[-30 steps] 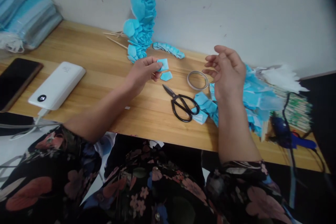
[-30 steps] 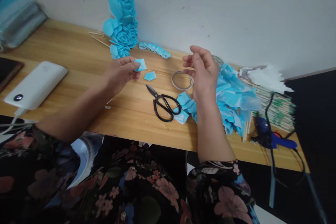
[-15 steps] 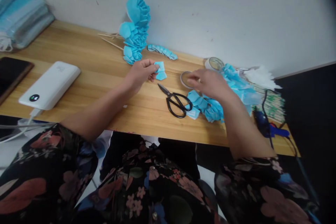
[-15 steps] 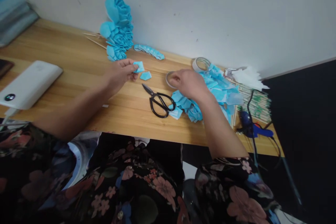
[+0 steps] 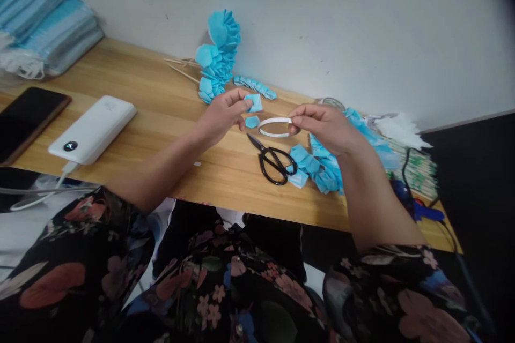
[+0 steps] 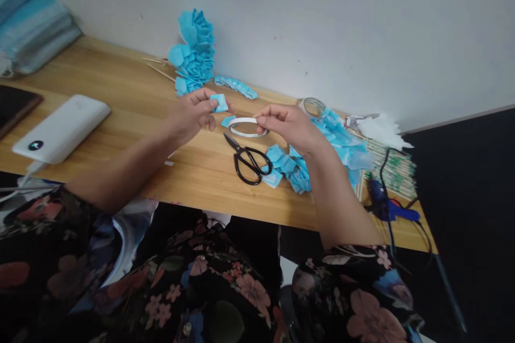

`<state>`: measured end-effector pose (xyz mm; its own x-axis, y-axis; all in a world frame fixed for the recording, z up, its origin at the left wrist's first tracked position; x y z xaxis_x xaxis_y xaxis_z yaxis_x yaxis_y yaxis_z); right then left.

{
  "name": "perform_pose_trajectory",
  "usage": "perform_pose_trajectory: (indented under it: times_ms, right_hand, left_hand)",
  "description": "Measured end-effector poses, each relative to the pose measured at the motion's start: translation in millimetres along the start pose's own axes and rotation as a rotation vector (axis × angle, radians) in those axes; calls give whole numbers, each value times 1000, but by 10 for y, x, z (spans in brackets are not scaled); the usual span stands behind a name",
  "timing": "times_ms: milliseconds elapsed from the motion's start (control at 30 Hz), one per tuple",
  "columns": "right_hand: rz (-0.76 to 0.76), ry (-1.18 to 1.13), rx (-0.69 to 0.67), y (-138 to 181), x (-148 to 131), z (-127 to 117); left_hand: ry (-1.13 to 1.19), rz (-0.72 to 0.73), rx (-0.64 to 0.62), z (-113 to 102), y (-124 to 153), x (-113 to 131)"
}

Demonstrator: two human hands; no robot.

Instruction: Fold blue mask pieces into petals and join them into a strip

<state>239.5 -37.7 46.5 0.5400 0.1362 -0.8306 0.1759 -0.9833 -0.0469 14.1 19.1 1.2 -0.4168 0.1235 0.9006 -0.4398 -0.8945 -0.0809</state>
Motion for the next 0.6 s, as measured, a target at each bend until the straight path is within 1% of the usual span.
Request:
perform_pose_trajectory:
  times_ms: [133,233,300,467,600]
  right_hand:
    - [7,-77,-10,-41,-59,124]
    - [7,-128,-21,-85,-42,167]
    - [-9,-182,-33,-98,-41,179]
    - [-31,-332,-35,-95,-51,206]
    - [-32,-349,-34,-103,-50,222]
  left_hand:
    - [88,-109,-231,102,77,-37]
    - [116,-142,-337,141,110,-60]
    - [146,-133,-344,141,108,-49]
    - [227,-135,-301,136,102,29]
    - [237,-110,-286,131,101,56]
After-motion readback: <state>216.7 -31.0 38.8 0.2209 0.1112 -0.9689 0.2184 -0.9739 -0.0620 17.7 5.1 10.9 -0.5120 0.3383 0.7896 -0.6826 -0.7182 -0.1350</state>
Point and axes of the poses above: each hand's wrist, its own y-axis away from the middle knuckle, its own z-axis out of the palm, x = y × z, the point moved 4 cm from there along -y, towards the middle knuckle, and after that the axes turned 10 degrees about y, right-handed, at the moved point
